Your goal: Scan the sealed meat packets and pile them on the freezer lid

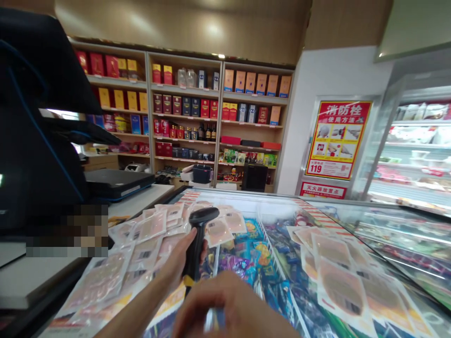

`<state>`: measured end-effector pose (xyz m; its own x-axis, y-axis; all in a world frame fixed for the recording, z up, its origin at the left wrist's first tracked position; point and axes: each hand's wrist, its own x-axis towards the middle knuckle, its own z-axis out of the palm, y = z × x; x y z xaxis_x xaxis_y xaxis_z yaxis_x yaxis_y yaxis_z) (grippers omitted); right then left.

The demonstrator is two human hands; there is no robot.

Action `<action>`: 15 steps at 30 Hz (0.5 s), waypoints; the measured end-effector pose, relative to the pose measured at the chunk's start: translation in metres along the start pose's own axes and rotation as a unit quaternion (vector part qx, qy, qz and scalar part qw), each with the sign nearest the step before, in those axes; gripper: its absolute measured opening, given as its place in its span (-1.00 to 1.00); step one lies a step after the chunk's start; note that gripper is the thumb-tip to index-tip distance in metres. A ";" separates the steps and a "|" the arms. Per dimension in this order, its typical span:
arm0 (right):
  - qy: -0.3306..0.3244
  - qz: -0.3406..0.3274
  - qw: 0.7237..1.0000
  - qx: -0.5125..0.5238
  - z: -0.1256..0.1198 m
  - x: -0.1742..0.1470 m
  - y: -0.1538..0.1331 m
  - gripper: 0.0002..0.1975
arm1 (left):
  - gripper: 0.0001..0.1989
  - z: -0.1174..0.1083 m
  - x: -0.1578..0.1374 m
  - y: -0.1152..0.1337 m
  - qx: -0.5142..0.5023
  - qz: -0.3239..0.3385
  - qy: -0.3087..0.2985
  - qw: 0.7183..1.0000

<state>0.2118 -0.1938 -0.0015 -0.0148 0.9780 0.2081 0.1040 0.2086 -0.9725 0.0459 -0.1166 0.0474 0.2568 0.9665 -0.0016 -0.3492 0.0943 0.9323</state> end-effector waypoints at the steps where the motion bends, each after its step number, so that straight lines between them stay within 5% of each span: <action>1: -0.005 -0.009 1.000 0.000 0.004 0.019 -0.011 -0.62 | -0.62 0.005 0.001 -0.003 -0.002 0.011 0.003 1.000; 5: 0.025 -0.009 0.999 0.023 0.013 0.058 -0.037 -0.53 | -0.57 0.035 0.003 -0.022 0.082 0.110 -0.056 0.989; 11: 0.150 0.074 0.968 0.188 -0.023 0.059 -0.035 -0.65 | -0.38 0.067 0.031 -0.034 0.313 0.105 -0.200 0.923; 15: 0.187 0.088 0.957 0.204 -0.048 0.056 -0.044 -0.68 | -0.54 0.057 0.081 -0.015 0.545 0.066 -0.052 0.834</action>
<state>0.2543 -0.1489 0.0582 0.3323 0.9431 -0.0142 -0.3269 0.1010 -0.9397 0.1235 -0.0531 0.0535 0.3778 0.9198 0.1063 0.6315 -0.3400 0.6969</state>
